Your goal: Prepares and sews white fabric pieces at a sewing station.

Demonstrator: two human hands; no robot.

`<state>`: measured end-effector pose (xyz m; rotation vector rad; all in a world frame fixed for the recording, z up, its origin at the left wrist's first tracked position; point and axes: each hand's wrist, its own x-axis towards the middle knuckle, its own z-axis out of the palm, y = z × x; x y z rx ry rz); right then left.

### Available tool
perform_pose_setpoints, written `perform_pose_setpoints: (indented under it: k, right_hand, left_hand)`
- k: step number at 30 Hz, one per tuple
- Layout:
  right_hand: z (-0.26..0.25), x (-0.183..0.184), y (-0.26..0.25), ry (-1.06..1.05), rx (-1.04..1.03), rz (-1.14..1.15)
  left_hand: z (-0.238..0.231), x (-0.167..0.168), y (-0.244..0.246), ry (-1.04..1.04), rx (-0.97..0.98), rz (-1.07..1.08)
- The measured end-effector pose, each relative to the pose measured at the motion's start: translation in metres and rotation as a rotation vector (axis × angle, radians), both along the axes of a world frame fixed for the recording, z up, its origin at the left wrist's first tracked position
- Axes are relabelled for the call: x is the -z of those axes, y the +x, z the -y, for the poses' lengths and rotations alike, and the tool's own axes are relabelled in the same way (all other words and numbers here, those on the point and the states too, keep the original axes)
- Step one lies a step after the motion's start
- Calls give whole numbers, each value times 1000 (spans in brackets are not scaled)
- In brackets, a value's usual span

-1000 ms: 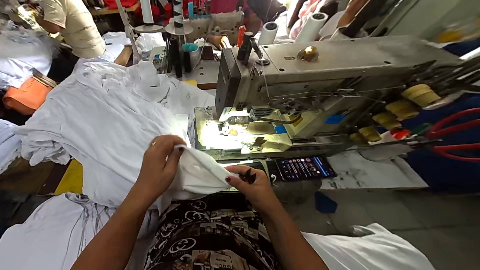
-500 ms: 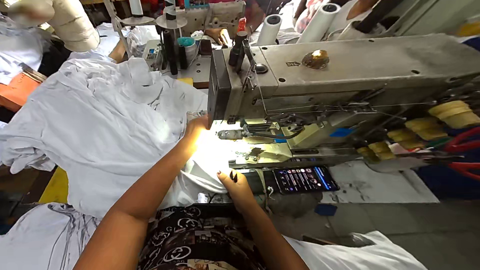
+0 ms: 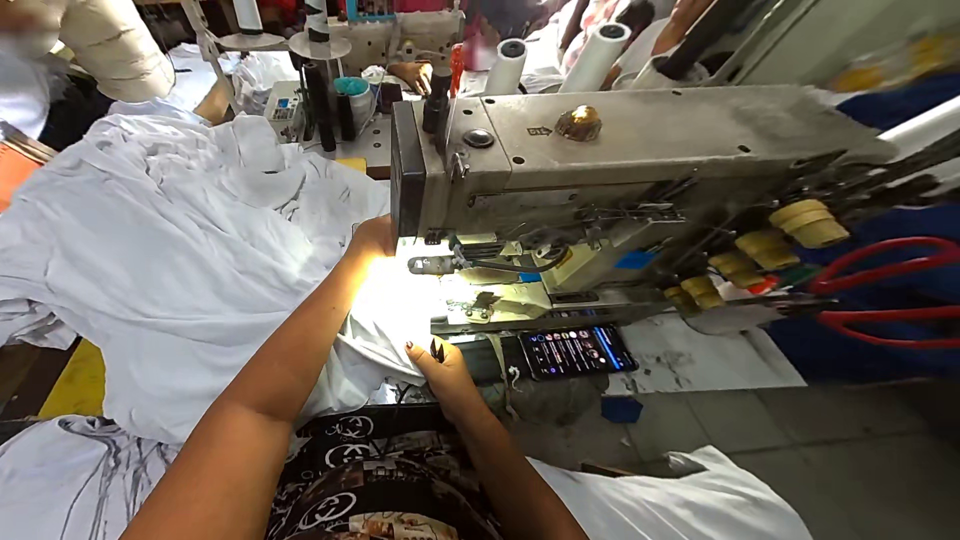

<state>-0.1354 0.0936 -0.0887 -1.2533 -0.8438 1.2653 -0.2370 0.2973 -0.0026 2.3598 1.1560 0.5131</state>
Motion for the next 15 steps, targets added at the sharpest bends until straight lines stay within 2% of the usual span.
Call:
perform_pose_setpoints:
  k: [3, 5, 8, 10, 12, 13, 14, 15]
  right_hand:
    - [0, -1, 3, -7, 0, 47]
    - [2, 0, 6, -14, -41, 98]
    - [10, 8, 16, -8, -118, 242]
    - [19, 7, 20, 40, -53, 407]
    - [23, 0, 17, 182, 103, 524]
    - [23, -5, 11, 295, 151, 521]
    - [22, -12, 3, 428, 133, 489]
    - [20, -19, -7, 543, 53, 457]
  left_hand:
    - [2, 0, -7, 230, -34, 106]
    - [14, 12, -31, 389, -94, 202]
    - [90, 37, -89, 514, -213, 158]
    - [146, 65, -121, 421, -278, -57]
    - [171, 71, -144, 144, -342, -239]
    - [173, 62, -153, -31, -369, -237]
    - [171, 52, -160, -140, -356, -138]
    - [169, 40, -164, -233, -310, 64]
